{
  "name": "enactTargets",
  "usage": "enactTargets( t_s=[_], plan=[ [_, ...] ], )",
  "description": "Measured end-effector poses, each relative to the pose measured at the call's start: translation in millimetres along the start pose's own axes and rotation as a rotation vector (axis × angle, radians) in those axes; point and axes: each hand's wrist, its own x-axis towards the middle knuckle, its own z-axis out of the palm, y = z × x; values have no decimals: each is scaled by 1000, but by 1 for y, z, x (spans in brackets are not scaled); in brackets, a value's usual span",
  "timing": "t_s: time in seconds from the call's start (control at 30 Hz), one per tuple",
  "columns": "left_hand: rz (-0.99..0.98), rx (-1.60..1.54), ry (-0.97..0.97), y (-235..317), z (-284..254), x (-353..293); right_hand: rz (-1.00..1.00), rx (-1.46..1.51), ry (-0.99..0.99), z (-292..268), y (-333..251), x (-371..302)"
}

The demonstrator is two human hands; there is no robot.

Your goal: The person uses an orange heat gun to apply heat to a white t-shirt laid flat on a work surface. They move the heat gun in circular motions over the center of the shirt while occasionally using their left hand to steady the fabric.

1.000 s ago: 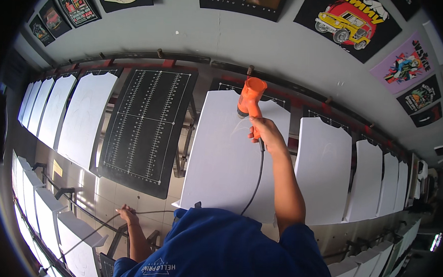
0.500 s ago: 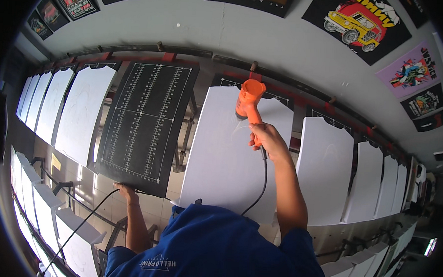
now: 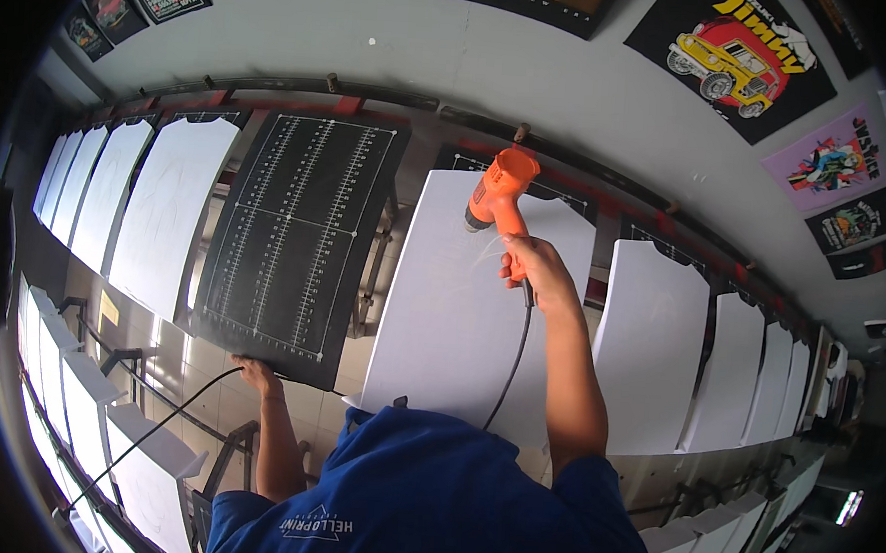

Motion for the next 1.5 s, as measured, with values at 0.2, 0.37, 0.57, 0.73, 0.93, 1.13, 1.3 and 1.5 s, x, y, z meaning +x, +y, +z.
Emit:
enactTargets(
  t_s=[0.2,0.37,0.57,0.73,0.93,1.13,1.3,1.5],
  plan=[
    [-278,-4,-136,16,-6,4,-36,-92,-50,10,4,9],
    [-93,84,-98,24,-5,-6,-3,-120,-24,15,0,1],
    [32,62,-23,-29,-2,15,60,-170,-40,10,2,-20],
    [-58,26,5,8,2,-2,74,-193,-50,6,7,-37],
    [-148,22,3,0,0,4,44,-179,-84,8,12,-44],
    [-116,69,-2,-23,-2,16,90,-236,-77,15,-4,-49],
    [-104,25,44,-6,3,7,62,-206,-97,15,6,-34],
    [-190,53,39,12,3,1,59,-144,-125,20,3,-20]
  ],
)
